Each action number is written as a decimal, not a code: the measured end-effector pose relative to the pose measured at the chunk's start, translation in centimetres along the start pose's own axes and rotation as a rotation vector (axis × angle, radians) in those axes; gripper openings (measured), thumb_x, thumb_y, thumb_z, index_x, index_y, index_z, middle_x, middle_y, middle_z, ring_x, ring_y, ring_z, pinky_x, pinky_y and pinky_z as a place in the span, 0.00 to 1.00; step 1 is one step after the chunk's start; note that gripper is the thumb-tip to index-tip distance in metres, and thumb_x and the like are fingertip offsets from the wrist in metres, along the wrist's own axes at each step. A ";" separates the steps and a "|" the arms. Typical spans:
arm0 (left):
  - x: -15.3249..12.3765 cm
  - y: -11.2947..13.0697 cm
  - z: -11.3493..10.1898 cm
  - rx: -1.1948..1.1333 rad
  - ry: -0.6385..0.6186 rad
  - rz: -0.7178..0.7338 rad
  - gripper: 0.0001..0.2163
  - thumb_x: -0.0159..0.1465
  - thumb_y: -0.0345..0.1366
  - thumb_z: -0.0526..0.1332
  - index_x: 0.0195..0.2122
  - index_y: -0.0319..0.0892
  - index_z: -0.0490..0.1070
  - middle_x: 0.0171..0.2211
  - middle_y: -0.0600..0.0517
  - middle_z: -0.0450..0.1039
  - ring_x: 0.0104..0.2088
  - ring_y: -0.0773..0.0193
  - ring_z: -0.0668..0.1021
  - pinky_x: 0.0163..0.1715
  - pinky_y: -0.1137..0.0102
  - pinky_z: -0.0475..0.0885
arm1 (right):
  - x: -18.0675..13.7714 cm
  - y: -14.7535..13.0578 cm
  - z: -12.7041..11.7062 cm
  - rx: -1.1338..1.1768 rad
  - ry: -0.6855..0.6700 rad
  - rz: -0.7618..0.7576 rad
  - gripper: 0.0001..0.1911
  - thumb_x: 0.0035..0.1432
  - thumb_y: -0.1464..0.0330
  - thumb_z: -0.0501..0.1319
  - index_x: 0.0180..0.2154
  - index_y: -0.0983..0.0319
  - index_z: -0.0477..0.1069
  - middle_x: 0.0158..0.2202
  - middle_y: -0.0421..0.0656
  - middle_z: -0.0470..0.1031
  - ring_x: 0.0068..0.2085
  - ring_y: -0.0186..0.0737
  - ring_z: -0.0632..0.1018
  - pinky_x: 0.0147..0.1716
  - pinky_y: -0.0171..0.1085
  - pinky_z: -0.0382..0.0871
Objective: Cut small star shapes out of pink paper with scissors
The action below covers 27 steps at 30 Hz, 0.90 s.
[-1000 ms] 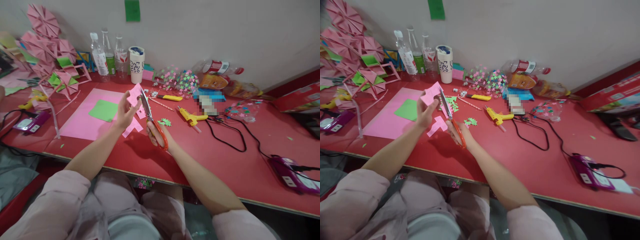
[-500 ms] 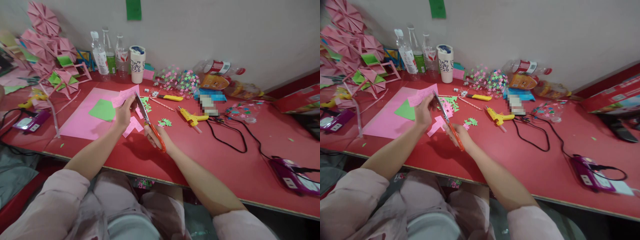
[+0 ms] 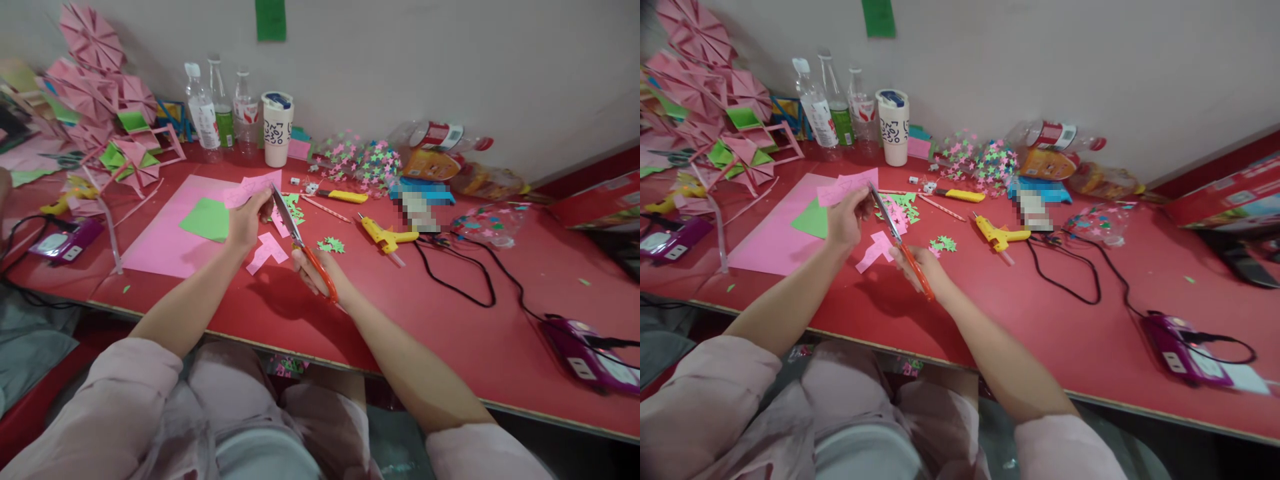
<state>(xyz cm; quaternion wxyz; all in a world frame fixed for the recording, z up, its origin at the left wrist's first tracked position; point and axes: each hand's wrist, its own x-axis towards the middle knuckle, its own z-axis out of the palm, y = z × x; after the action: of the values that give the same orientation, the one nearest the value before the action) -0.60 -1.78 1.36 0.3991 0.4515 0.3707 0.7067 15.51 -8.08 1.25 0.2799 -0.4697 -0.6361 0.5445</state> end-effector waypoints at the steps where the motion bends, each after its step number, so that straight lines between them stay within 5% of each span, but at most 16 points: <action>1: 0.0 0.1 -0.1 0.011 -0.003 -0.003 0.15 0.59 0.34 0.57 0.14 0.40 0.63 0.12 0.57 0.61 0.15 0.76 0.63 0.15 0.76 0.58 | 0.0 0.0 -0.1 -0.011 -0.001 -0.003 0.25 0.56 0.46 0.55 0.23 0.60 0.59 0.10 0.30 0.54 0.10 0.26 0.57 0.11 0.29 0.52; 27: 0.3 0.2 0.0 0.019 0.039 -0.044 0.15 0.58 0.34 0.58 0.15 0.40 0.64 0.12 0.58 0.61 0.13 0.76 0.63 0.13 0.76 0.56 | 0.2 0.1 -0.4 -0.028 0.005 -0.004 0.25 0.54 0.46 0.57 0.22 0.60 0.58 0.10 0.31 0.54 0.11 0.26 0.57 0.10 0.29 0.52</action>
<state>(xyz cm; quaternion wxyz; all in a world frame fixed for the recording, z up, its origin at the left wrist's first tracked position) -0.73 -1.60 1.59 0.4028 0.4332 0.3951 0.7028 15.81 -7.72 1.20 0.2760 -0.4734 -0.6440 0.5339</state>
